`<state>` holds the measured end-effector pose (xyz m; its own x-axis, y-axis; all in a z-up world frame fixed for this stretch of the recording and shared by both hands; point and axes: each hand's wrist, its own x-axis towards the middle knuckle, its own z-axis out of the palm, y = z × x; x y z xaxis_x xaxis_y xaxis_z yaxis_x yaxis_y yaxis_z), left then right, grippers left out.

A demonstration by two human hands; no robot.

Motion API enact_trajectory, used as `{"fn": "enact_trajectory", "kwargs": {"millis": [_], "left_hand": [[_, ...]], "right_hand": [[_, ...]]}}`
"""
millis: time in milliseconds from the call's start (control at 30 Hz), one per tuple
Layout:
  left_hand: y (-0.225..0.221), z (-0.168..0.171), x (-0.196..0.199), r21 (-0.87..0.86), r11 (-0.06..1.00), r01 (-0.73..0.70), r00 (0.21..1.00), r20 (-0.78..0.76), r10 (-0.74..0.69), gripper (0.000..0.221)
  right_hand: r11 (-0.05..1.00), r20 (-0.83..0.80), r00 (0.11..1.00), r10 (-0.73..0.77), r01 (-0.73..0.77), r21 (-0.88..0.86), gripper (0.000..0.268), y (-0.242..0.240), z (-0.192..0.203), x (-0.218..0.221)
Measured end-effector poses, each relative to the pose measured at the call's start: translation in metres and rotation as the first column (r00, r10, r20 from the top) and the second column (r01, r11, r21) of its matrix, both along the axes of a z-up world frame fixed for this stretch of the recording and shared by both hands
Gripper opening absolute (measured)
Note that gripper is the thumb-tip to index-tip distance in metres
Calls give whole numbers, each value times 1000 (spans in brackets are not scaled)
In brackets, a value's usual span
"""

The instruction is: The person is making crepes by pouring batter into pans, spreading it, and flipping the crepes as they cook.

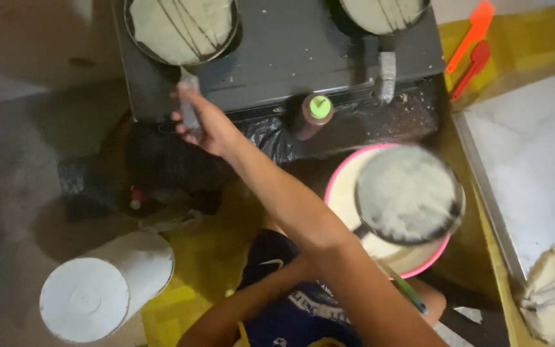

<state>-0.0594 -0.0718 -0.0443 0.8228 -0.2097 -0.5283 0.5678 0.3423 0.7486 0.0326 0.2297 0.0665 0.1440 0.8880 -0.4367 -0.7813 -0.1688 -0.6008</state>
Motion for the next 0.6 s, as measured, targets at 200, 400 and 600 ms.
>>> {"fn": "enact_trajectory", "kwargs": {"millis": [200,400,600], "left_hand": [[153,65,29,508,830,-232,960,-21,281,25],[288,60,41,221,575,-788,608,123,784,42],[382,57,44,243,386,-890,431,174,885,48]], "right_hand": [[983,20,996,-86,82,166,28,-48,93,36],[989,81,988,-131,124,82,57,-219,172,84],[924,184,906,-380,362,126,11,-408,122,72]]}}
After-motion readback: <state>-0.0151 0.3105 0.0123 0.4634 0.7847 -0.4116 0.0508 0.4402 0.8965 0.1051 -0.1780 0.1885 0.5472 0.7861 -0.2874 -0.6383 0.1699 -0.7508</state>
